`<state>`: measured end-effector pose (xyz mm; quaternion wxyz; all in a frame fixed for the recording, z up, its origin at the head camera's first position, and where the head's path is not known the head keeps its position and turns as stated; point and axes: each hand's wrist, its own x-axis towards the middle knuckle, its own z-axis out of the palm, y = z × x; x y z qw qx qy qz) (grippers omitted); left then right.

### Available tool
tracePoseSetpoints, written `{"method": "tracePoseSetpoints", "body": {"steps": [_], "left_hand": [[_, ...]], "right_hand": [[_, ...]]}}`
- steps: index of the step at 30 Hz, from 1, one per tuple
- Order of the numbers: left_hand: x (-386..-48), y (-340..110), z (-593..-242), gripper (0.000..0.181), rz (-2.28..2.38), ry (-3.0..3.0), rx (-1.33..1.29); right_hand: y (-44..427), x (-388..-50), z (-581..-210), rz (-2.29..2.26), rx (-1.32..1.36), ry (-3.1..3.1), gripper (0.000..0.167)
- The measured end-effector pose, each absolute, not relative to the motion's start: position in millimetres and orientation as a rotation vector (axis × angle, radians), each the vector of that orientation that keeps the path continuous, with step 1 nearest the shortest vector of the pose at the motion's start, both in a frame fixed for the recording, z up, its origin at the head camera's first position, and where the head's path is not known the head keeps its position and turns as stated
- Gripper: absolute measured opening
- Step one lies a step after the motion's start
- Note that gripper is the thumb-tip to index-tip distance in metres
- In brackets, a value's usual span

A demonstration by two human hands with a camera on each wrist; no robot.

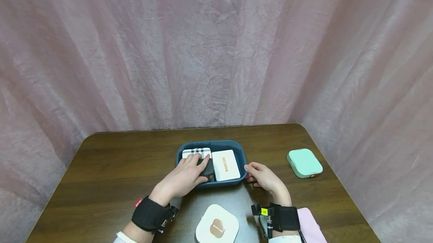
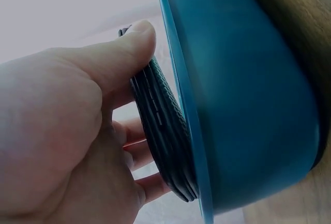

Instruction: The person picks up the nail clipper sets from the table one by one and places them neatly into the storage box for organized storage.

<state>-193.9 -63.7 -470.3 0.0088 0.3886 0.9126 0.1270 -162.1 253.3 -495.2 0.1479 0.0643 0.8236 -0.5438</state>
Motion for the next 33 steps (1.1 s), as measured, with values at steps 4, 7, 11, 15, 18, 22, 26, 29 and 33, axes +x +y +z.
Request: {"method": "tracePoseSetpoints", "body": {"steps": [4, 7, 11, 15, 18, 22, 26, 29, 33], "left_hand": [[-194.5, -60.7, -470.0, 0.069, 0.375, 2.849, 1.216], [-195.5, -59.2, -470.5, 0.070, 0.375, 2.853, 1.223], [-199.3, -56.6, -471.9, 0.070, 0.379, 2.865, 1.230], [-205.6, -54.9, -475.4, 0.071, 0.411, 2.855, 1.237], [-209.4, -55.0, -478.1, 0.071, 0.442, 2.837, 1.239], [-211.3, -55.4, -480.3, 0.070, 0.453, 2.826, 1.239], [-211.2, -54.9, -480.0, 0.070, 0.460, 2.824, 1.237], [-210.7, -54.4, -479.7, 0.070, 0.465, 2.823, 1.240], [-210.0, -54.2, -481.1, 0.071, 0.453, 2.824, 1.240]], "right_hand": [[254.3, -163.0, -495.1, -1.568, 0.183, 2.365, 0.033], [254.3, -163.5, -495.3, -1.565, 0.187, 2.366, 0.033], [254.0, -163.1, -494.8, -1.561, 0.191, 2.373, 0.032], [253.9, -162.5, -493.8, -1.560, 0.191, 2.377, 0.032], [253.9, -162.5, -493.8, -1.556, 0.194, 2.377, 0.032], [254.0, -162.6, -494.0, -1.557, 0.195, 2.374, 0.032], [253.9, -162.9, -493.8, -1.557, 0.194, 2.374, 0.032], [253.9, -163.3, -493.9, -1.558, 0.199, 2.373, 0.032], [253.8, -163.5, -494.4, -1.555, 0.193, 2.369, 0.032]]}}
